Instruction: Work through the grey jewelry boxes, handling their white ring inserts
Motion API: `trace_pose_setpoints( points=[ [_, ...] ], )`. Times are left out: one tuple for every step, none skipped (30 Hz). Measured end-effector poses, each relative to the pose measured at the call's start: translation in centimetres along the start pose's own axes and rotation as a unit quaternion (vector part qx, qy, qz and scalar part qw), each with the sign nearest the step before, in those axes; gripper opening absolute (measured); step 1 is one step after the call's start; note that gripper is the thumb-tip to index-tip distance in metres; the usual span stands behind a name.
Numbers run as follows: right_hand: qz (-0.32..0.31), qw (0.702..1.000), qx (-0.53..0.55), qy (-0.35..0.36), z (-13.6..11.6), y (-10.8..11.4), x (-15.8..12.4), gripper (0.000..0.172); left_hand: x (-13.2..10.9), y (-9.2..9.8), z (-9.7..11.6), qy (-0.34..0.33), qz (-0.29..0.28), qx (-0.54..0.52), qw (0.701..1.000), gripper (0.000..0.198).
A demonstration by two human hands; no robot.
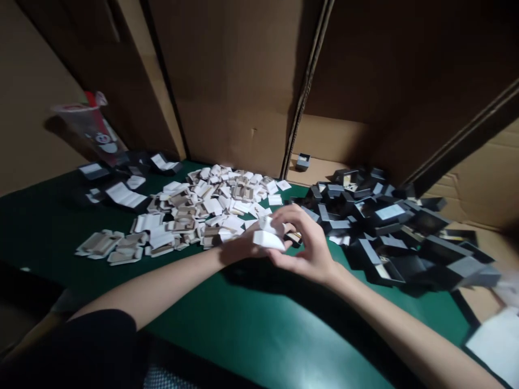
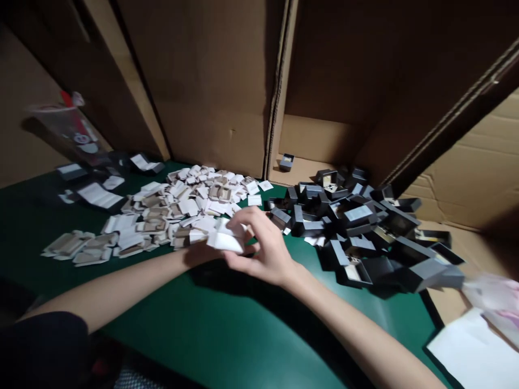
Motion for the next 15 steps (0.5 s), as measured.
trace_pose_setpoints(
  points=[
    [0.011,1.0,-0.01,-0.023,1.0,0.8,-1.6,0.031,0.3,-0.4,0.5,-0.05,-0.034,-0.005,0.998,0.028],
    [0.019,0.998,-0.033,-0.046,2.0,1.5,-3.2,0.03,0.3,-0.8,1.2,-0.116,-0.071,-0.006,0.991,0.03],
    [0.012,0.996,-0.058,-0.065,2.9,2.0,-4.6,0.029,0.3,-1.0,1.7,-0.17,-0.091,-0.004,0.981,0.03],
    [-0.007,0.994,-0.08,-0.076,3.6,2.2,-5.8,0.03,0.3,-0.9,2.0,-0.203,-0.1,0.0,0.974,0.028],
    [-0.002,0.991,-0.098,-0.091,4.2,2.7,-6.6,0.031,0.3,-0.8,2.1,-0.22,-0.101,0.004,0.97,0.026],
    [0.001,0.988,-0.115,-0.104,4.7,3.1,-7.1,0.031,0.4,-0.7,2.1,-0.221,-0.097,0.007,0.971,0.024],
    [0.001,0.985,-0.13,-0.117,5.1,3.5,-7.4,0.03,0.4,-0.6,2.1,-0.216,-0.095,0.01,0.972,0.024],
    [0.002,0.981,-0.142,-0.13,5.4,3.7,-7.4,0.027,0.4,-0.6,2.1,-0.212,-0.095,0.014,0.973,0.024],
    [-0.003,0.978,-0.151,-0.14,5.7,3.8,-7.3,0.025,0.3,-0.6,2.1,-0.21,-0.094,0.018,0.973,0.024],
    [-0.009,0.976,-0.158,-0.15,5.9,3.8,-7.2,0.023,0.3,-0.5,2.1,-0.21,-0.09,0.023,0.973,0.024],
    [-0.013,0.974,-0.164,-0.157,6.0,3.8,-7.0,0.022,0.2,-0.4,2.2,-0.211,-0.084,0.028,0.974,0.023],
    [-0.014,0.972,-0.169,-0.163,6.2,3.8,-6.9,0.022,0.1,-0.4,2.2,-0.214,-0.079,0.033,0.973,0.023],
    [-0.013,0.97,-0.175,-0.168,6.3,3.7,-6.9,0.022,0.0,-0.4,2.3,-0.219,-0.077,0.039,0.972,0.024],
    [-0.01,0.969,-0.181,-0.17,6.3,3.7,-6.9,0.022,-0.1,-0.4,2.4,-0.227,-0.078,0.047,0.97,0.025],
    [-0.007,0.967,-0.187,-0.171,6.4,3.8,-6.9,0.023,-0.3,-0.5,2.5,-0.236,-0.083,0.054,0.967,0.026]
  ],
)
Point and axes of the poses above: each hand's wrist, its own x-axis towards the middle knuckle, its own y-axis out of the back of the hand, z = x × y, the point moved 7 cm from there along x, towards the middle knuckle, and after that the axes turned 15 degrees about -x, right-handed, at the moved point
